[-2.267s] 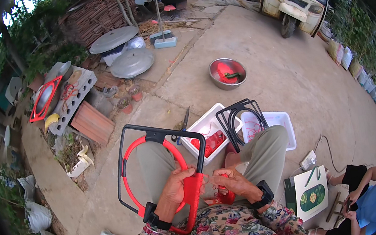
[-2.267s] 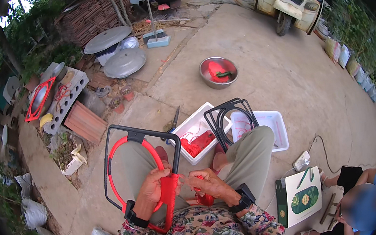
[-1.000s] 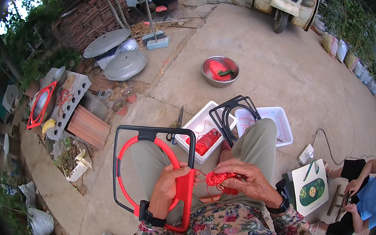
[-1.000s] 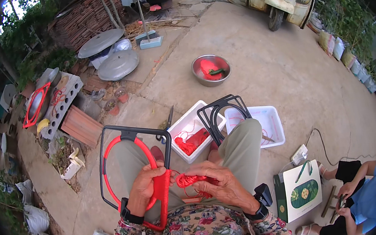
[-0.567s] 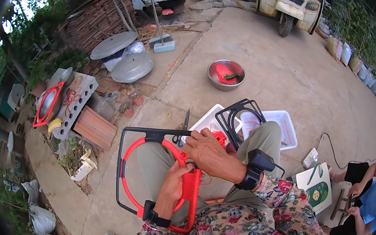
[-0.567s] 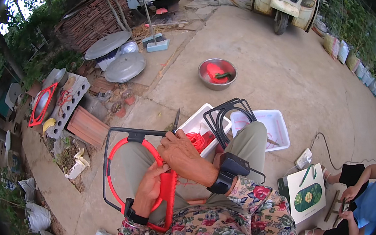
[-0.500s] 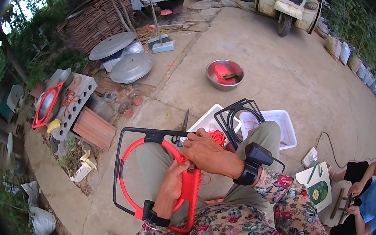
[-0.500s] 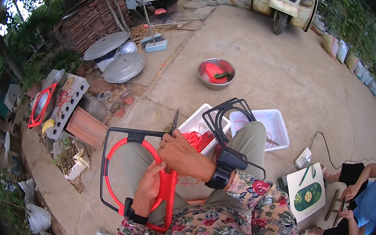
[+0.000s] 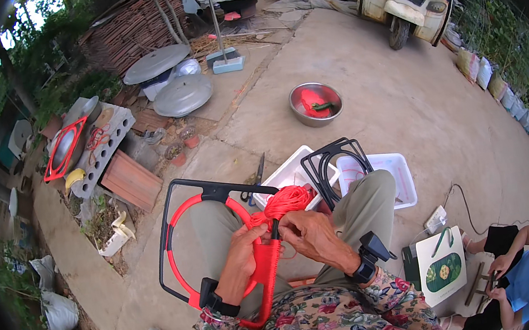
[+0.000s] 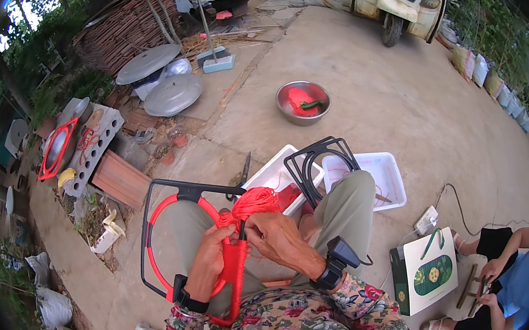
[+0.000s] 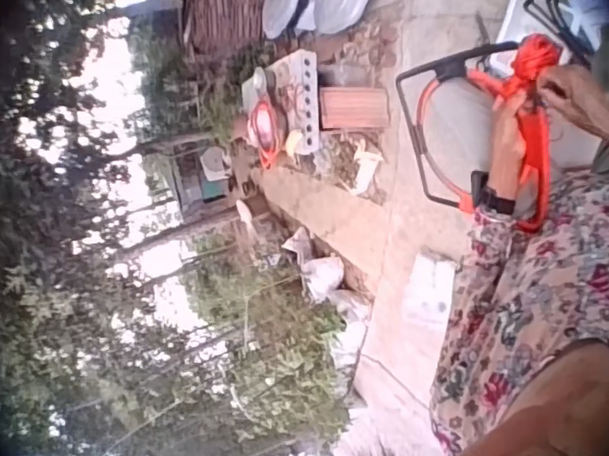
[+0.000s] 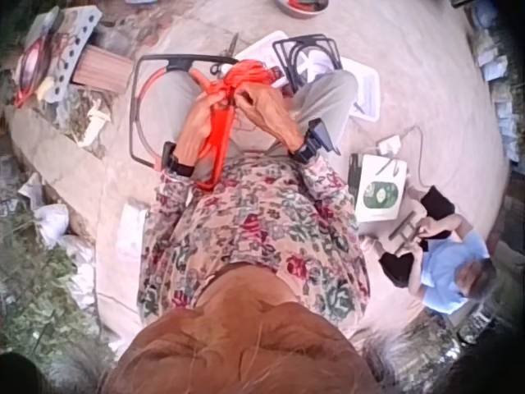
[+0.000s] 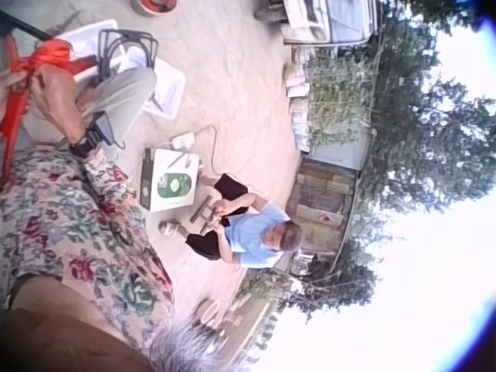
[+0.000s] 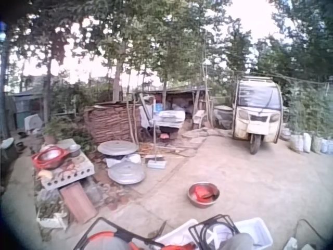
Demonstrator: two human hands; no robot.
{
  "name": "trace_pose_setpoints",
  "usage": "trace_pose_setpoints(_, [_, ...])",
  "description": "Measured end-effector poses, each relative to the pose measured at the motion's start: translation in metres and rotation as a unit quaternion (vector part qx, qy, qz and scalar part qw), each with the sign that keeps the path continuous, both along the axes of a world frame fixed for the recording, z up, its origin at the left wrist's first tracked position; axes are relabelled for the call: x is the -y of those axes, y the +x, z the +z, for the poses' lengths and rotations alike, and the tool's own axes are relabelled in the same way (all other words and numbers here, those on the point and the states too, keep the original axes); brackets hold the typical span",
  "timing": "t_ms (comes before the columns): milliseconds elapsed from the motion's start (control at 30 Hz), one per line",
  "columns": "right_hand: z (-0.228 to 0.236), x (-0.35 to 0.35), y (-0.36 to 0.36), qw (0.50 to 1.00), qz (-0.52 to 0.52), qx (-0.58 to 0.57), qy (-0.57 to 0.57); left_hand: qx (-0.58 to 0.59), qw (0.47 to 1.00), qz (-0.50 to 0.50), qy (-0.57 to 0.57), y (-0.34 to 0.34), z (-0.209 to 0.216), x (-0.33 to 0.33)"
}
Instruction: Wrapping a red cord around a black plastic frame component.
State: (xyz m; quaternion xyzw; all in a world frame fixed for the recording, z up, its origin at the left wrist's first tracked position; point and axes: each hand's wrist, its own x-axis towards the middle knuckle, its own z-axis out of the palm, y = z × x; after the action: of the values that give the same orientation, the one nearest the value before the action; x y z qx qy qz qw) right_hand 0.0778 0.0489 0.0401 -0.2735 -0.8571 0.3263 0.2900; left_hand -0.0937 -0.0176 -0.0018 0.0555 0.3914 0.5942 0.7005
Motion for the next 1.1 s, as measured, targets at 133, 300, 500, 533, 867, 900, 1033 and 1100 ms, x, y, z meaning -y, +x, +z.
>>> trace_pose_setpoints(133, [-0.030, 0.003, 0.000, 0.995, -0.049, -0.006, -0.087, -0.040, 0.999, -0.017, -0.020, -0.002, 0.005, 0.001])
trace_pose_setpoints(300, [-0.083, -0.019, -0.009, 0.910, 0.003, -0.183, -0.372, -0.059, 0.994, -0.068, -0.054, -0.003, 0.009, 0.000])
trace_pose_setpoints(500, [-0.042, -0.026, -0.008, 0.862, 0.101, -0.165, -0.469, -0.015, 0.981, -0.138, -0.133, -0.010, 0.001, 0.007])
trace_pose_setpoints(533, [-0.032, -0.029, -0.006, 0.870, 0.079, -0.094, -0.477, -0.014, 0.981, -0.138, -0.132, -0.010, -0.001, 0.006])
trace_pose_setpoints(867, [-0.083, -0.021, 0.024, 0.938, 0.080, -0.007, -0.336, -0.073, 0.995, -0.060, -0.015, 0.005, 0.006, 0.022])
trace_pose_setpoints(900, [-0.077, -0.017, 0.028, 0.937, 0.081, -0.005, -0.339, -0.071, 0.996, -0.059, -0.018, 0.003, 0.004, 0.024])
trace_pose_setpoints(1033, [-0.061, -0.015, 0.034, 0.971, 0.008, 0.003, -0.238, -0.064, 0.992, -0.101, -0.031, 0.002, -0.002, 0.024])
trace_pose_setpoints(1100, [-0.047, -0.010, 0.028, 0.935, 0.038, -0.011, -0.352, -0.052, 0.994, -0.092, -0.028, 0.003, -0.005, 0.019])
